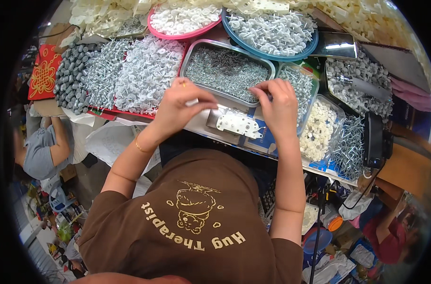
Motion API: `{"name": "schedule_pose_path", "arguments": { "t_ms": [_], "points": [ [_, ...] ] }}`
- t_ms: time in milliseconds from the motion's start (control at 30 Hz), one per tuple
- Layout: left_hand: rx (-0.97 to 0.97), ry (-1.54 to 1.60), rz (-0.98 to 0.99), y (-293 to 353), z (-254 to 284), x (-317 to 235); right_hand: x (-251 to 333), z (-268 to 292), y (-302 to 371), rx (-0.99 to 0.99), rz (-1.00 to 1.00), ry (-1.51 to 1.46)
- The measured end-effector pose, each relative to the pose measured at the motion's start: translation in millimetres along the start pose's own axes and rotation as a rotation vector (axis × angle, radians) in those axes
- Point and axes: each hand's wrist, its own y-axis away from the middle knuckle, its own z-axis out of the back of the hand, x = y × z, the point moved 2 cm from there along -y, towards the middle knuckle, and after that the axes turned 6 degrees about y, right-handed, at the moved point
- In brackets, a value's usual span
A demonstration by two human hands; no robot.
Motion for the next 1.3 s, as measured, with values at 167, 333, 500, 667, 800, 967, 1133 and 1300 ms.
{"name": "schedule_pose_path", "arguments": {
  "t_ms": [167,333,500,667,800,967,1133,1300],
  "points": [
    [0.039,-0.063,0.026,27.3,-11.0,-24.9,31.2,27.9,12.3,-0.005,-0.223,-0.207],
    [0.002,-0.140,0.034,31.9,-17.6,-23.4,44.3,35.5,43.3,0.093,-0.206,-0.044],
    [-0.006,-0.105,0.013,33.8,-15.4,-21.0,46.6,30.7,63.8,0.078,-0.187,0.057],
    [-0.050,-0.233,-0.142,14.1,-9.0,-46.8,46.6,44.4,49.7,-0.008,-0.166,-0.032],
    [0.017,-0.292,-0.271,10.8,-52.0,-40.1,12.3,37.3,20.5,-0.180,-0.274,-0.209],
    [-0.032,-0.365,-0.371,25.8,-61.5,-28.0,-38.6,82.8,-13.4,-0.382,-0.457,-0.082],
    [-0.091,-0.484,-0.458,28.6,-60.0,-29.8,-160.3,140.3,-32.6,-0.435,-0.750,0.562],
    [-0.126,-0.467,-0.460,29.7,-59.9,-27.4,-179.4,140.1,-56.5,-0.266,-0.896,0.726]
  ]
}}
